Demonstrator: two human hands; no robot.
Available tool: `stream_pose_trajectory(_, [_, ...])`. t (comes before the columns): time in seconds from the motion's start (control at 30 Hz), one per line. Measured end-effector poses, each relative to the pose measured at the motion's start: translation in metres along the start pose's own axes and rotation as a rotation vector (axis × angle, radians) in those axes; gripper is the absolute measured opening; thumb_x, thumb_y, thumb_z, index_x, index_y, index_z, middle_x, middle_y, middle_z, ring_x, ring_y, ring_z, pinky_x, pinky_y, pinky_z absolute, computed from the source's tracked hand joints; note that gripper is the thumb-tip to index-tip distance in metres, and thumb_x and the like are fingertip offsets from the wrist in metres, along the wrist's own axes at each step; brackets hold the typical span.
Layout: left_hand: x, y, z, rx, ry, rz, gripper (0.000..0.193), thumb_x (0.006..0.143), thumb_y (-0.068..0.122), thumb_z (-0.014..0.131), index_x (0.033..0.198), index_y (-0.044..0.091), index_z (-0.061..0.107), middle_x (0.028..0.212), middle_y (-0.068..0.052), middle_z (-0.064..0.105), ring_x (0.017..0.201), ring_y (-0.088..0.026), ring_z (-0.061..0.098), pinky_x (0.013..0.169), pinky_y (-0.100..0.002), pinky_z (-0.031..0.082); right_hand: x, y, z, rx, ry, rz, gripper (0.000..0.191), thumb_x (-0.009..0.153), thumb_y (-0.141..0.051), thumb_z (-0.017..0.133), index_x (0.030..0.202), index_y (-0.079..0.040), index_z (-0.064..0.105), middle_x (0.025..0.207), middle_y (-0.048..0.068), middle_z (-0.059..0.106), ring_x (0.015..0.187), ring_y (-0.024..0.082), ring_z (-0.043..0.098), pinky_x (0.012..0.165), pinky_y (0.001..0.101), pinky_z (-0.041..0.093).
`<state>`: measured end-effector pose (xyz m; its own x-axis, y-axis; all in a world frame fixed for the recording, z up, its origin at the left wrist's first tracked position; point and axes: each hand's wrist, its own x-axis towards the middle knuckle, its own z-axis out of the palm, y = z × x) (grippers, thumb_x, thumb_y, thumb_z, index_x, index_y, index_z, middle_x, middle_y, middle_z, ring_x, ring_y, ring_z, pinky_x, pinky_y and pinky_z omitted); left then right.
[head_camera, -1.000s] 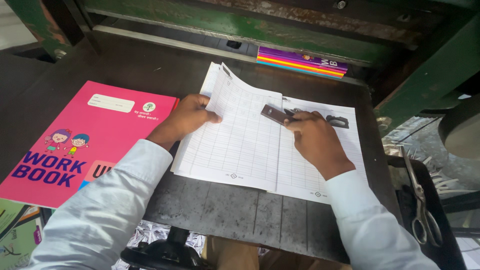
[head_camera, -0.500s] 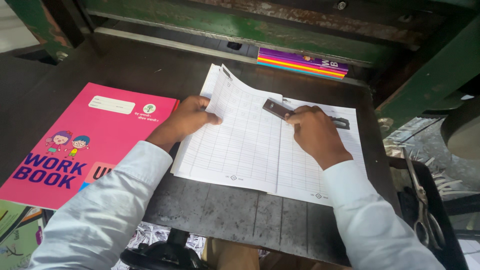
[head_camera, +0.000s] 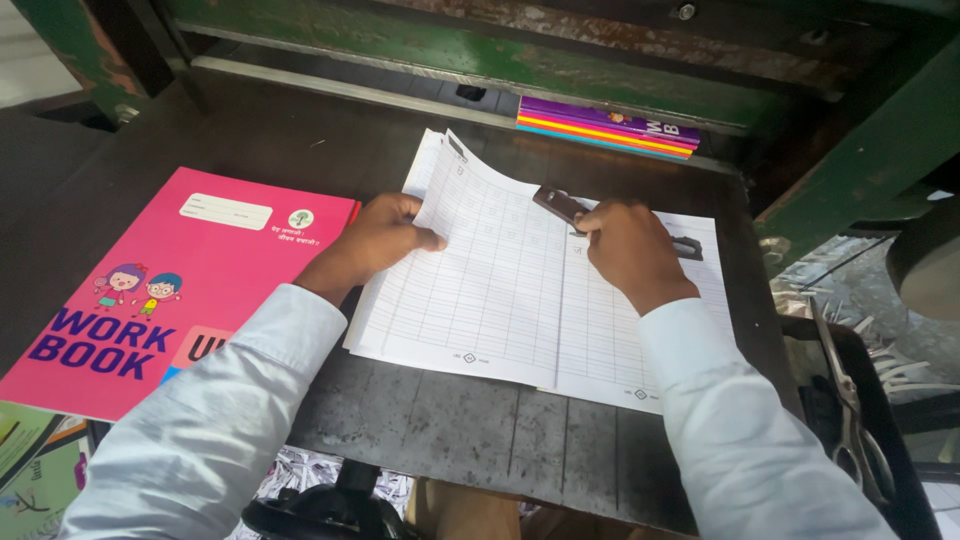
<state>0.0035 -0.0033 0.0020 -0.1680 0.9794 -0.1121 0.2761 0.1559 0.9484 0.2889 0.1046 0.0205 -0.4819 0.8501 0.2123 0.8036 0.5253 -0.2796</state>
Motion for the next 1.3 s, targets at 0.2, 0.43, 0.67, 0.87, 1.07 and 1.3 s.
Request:
stream_pose_trajectory(0.2, [0.000,0.001,0.000,0.052,0.006,0.017,0.033,0.077,0.009,0.075,0.107,-0.003,0.076,0.098,-0.016,0.079,0.090,-0.024,0.076,0.082,-0.035,0.058,0.008,-0.002,-0.001,-0.009,-0.022,0.043,0.027,0.091,-0.006,0.066,0.110,-0.020,0.080,0.113,0.014,0.073,0.101,0.037,0.069,0.091,0.0452,0.055])
stream_pose_trajectory(0.43, [0.000,0.000,0.001,0.031,-0.002,0.027,0.032,0.077,0.009,0.075,0.106,-0.003,0.076,0.098,-0.016,0.079,0.090,-0.024,0.076,0.082,-0.035,0.058,0.016,-0.004,0.001,0.016,-0.047,0.132,0.033,0.088,-0.005,0.067,0.113,-0.022,0.079,0.115,0.014,0.073,0.106,0.036,0.069,0.096,0.0433,0.054])
stream_pose_trajectory(0.67, [-0.002,0.001,0.000,0.032,-0.002,0.024,0.032,0.078,0.009,0.075,0.107,-0.003,0.075,0.099,-0.017,0.079,0.091,-0.024,0.076,0.083,-0.035,0.058,0.021,-0.009,-0.001,0.020,-0.059,0.187,0.034,0.088,-0.007,0.068,0.116,-0.023,0.078,0.115,0.014,0.072,0.108,0.037,0.068,0.096,0.0448,0.053])
stream_pose_trajectory(0.87, [-0.002,0.002,0.000,0.029,0.003,0.011,0.032,0.077,0.009,0.075,0.107,-0.003,0.075,0.100,-0.016,0.079,0.092,-0.024,0.076,0.083,-0.035,0.057,0.020,-0.009,-0.003,-0.040,-0.087,0.124,0.028,0.093,-0.011,0.065,0.117,-0.021,0.076,0.107,0.018,0.074,0.103,0.039,0.069,0.093,0.0481,0.053])
stream_pose_trajectory(1.07, [0.001,-0.002,0.000,0.018,0.004,0.017,0.033,0.077,0.009,0.075,0.107,-0.003,0.076,0.099,-0.018,0.079,0.091,-0.025,0.076,0.083,-0.035,0.058,0.016,-0.001,0.003,-0.070,-0.047,0.029,0.028,0.092,-0.009,0.065,0.117,-0.019,0.075,0.104,0.018,0.074,0.099,0.040,0.069,0.090,0.0492,0.054])
stream_pose_trajectory(1.3, [0.002,-0.005,0.000,0.015,0.012,0.019,0.034,0.076,0.008,0.075,0.108,-0.004,0.075,0.099,-0.018,0.079,0.091,-0.025,0.076,0.083,-0.035,0.058,0.006,0.002,0.007,-0.087,-0.017,-0.024,0.028,0.092,-0.007,0.064,0.116,-0.017,0.073,0.100,0.019,0.073,0.096,0.039,0.069,0.086,0.0505,0.055])
